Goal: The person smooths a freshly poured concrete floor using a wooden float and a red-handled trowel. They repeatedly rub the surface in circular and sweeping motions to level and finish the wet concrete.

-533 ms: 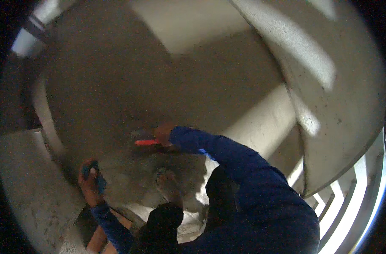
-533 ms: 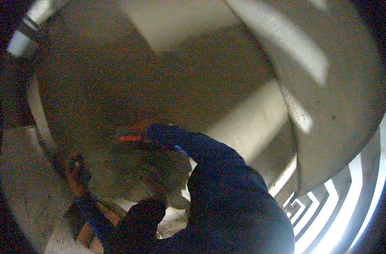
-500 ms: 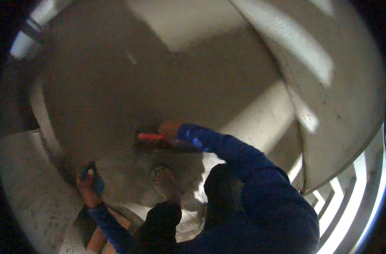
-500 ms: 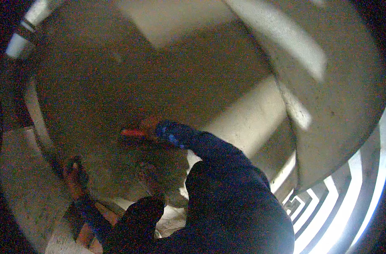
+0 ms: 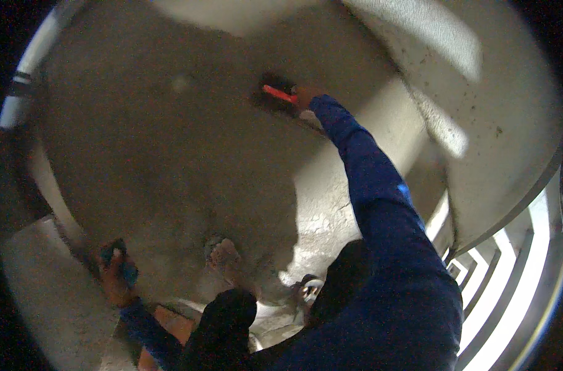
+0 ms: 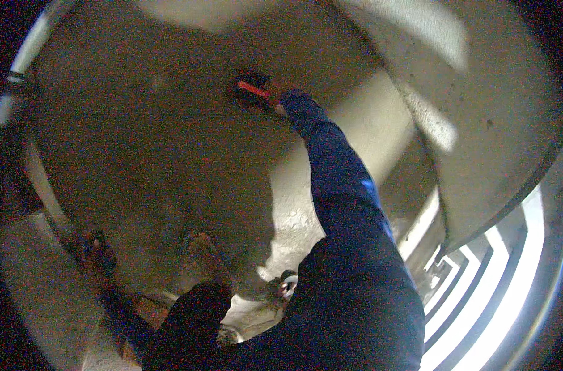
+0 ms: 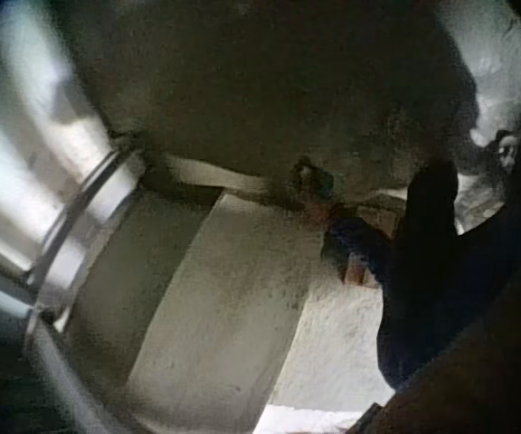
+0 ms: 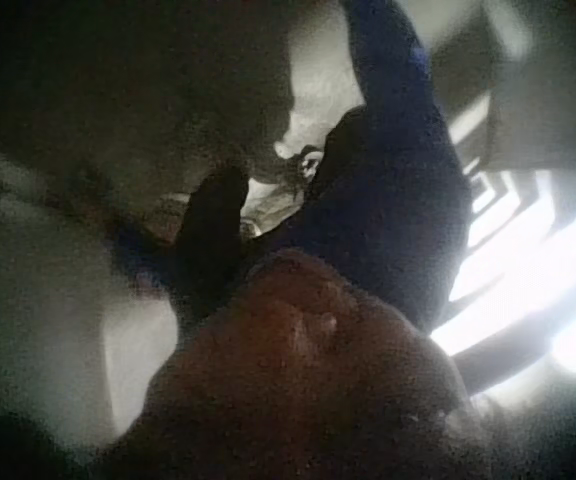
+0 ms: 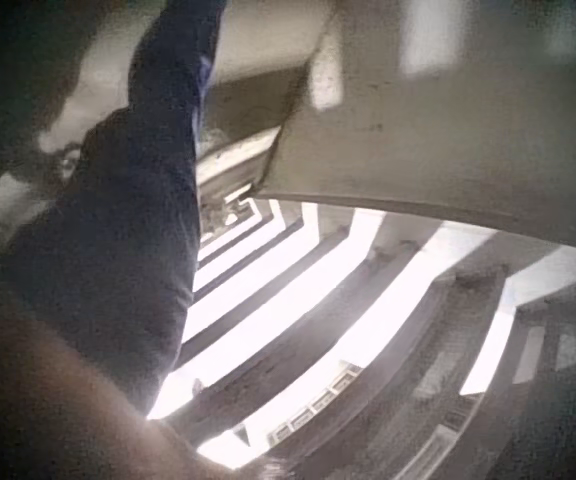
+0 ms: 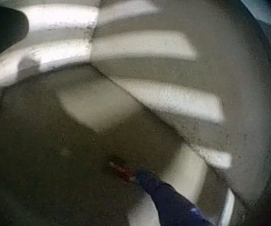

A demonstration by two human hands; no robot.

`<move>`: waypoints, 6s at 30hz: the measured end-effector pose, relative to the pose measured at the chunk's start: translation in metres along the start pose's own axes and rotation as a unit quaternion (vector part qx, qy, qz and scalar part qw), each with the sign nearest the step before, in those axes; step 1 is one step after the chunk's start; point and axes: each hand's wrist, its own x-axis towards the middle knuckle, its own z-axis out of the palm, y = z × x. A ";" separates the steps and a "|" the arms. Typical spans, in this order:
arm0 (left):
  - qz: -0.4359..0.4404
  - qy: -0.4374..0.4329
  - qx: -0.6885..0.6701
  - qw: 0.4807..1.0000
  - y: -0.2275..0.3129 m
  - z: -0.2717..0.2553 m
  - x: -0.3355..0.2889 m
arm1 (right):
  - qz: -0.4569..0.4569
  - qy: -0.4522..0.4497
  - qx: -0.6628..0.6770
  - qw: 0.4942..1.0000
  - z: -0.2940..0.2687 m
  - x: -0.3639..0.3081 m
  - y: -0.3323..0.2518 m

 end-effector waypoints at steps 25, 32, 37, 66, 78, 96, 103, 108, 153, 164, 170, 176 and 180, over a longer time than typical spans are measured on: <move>-0.086 0.143 0.109 0.980 -0.045 -0.057 -0.005 | 0.031 0.036 0.095 0.994 0.043 0.039 0.091; -0.103 0.070 0.075 0.989 -0.038 -0.039 0.022 | -0.115 0.014 0.139 0.983 0.008 0.059 -0.177; -0.039 0.062 0.047 0.996 -0.052 -0.010 0.024 | -0.217 -0.045 0.124 0.967 0.083 -0.031 -0.234; 0.045 -0.002 0.336 0.941 -0.022 0.026 -0.046 | 0.129 0.021 0.235 0.963 0.141 -0.302 0.114; -0.093 0.072 0.265 0.957 -0.059 -0.092 -0.054 | 0.245 -0.024 0.203 0.948 0.152 -0.176 0.271; -0.158 -0.128 0.118 0.972 -0.078 0.071 -0.008 | 0.000 -0.104 0.253 0.962 0.159 -0.320 -0.026; -0.163 -0.434 0.272 0.843 -0.074 0.177 -0.025 | 0.263 0.027 0.626 0.733 0.191 -0.509 0.112; -0.123 -0.549 0.380 0.734 -0.029 0.239 -0.036 | 0.351 0.181 0.723 0.567 0.241 -0.605 0.117; 0.124 0.016 0.586 0.800 0.037 -0.250 -0.182 | 0.337 0.004 0.379 0.862 0.211 -0.371 0.150; 0.134 -0.021 0.464 0.875 0.067 0.084 -0.087 | 0.035 -0.039 0.322 0.945 0.163 -0.323 -0.101; 0.016 -0.102 0.398 0.912 0.058 0.103 -0.112 | -0.159 -0.136 0.248 0.946 0.197 -0.326 -0.195; 0.092 -0.011 0.335 0.938 0.045 0.045 -0.128 | -0.126 -0.032 0.250 0.960 0.167 -0.361 -0.055; 0.072 0.004 0.428 0.901 0.041 0.000 -0.111 | 0.015 -0.013 0.095 0.995 0.161 -0.342 0.055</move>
